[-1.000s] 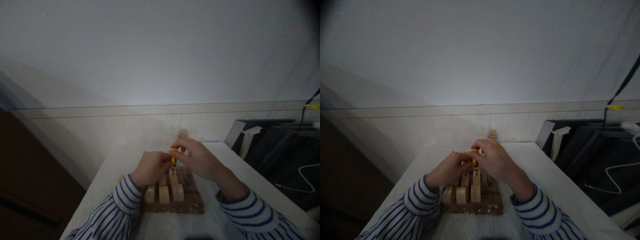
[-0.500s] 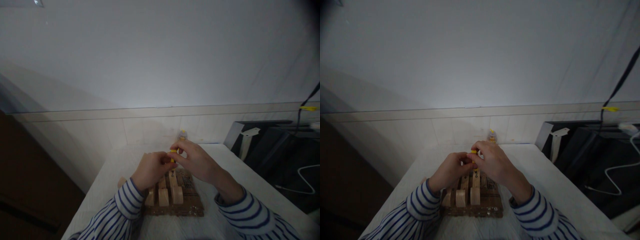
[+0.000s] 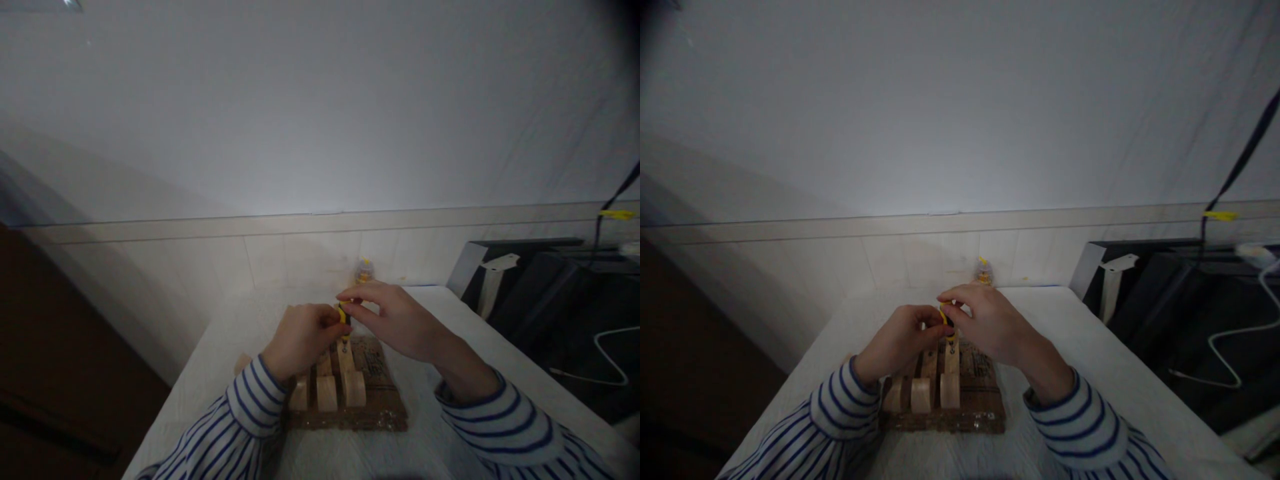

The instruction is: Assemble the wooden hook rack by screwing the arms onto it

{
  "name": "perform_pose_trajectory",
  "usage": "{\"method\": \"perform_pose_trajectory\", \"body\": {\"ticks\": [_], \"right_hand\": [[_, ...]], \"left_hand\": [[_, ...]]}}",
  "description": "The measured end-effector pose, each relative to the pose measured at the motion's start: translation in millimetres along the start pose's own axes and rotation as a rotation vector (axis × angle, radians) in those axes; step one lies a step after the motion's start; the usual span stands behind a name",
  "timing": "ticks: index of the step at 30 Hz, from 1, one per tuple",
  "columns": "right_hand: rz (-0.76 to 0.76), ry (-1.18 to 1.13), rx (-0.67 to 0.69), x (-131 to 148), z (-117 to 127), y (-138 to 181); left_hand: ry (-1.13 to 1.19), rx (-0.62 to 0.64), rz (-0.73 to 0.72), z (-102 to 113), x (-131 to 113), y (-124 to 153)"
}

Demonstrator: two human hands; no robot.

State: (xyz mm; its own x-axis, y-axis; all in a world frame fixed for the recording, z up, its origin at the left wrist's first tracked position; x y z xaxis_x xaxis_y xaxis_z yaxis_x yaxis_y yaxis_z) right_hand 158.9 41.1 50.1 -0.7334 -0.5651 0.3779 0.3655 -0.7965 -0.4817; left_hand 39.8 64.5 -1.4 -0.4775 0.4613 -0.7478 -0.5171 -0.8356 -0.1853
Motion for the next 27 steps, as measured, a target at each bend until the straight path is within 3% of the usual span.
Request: {"method": "perform_pose_trajectory", "body": {"ticks": [17,27], "right_hand": [[0.033,0.110,-0.038,2,4,0],[0.044,0.144,-0.062,4,4,-1]], "left_hand": [[-0.029,0.091,-0.085,-1,-13,3],[-0.042,-0.001,0.003,3,-7,1]]}}
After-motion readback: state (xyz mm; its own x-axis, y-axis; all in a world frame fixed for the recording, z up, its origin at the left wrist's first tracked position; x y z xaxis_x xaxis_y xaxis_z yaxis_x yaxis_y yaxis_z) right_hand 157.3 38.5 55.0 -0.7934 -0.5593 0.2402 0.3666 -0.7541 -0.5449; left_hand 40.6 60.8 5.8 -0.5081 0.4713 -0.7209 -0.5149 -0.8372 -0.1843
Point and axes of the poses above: each hand's wrist, its own y-axis away from the middle knuckle, its own z-axis out of the back of the hand, x = y × z, the point moved 7 cm from there along -y, towards the middle knuckle, and after that the axes turned 10 degrees about y, right-handed, at the moved point
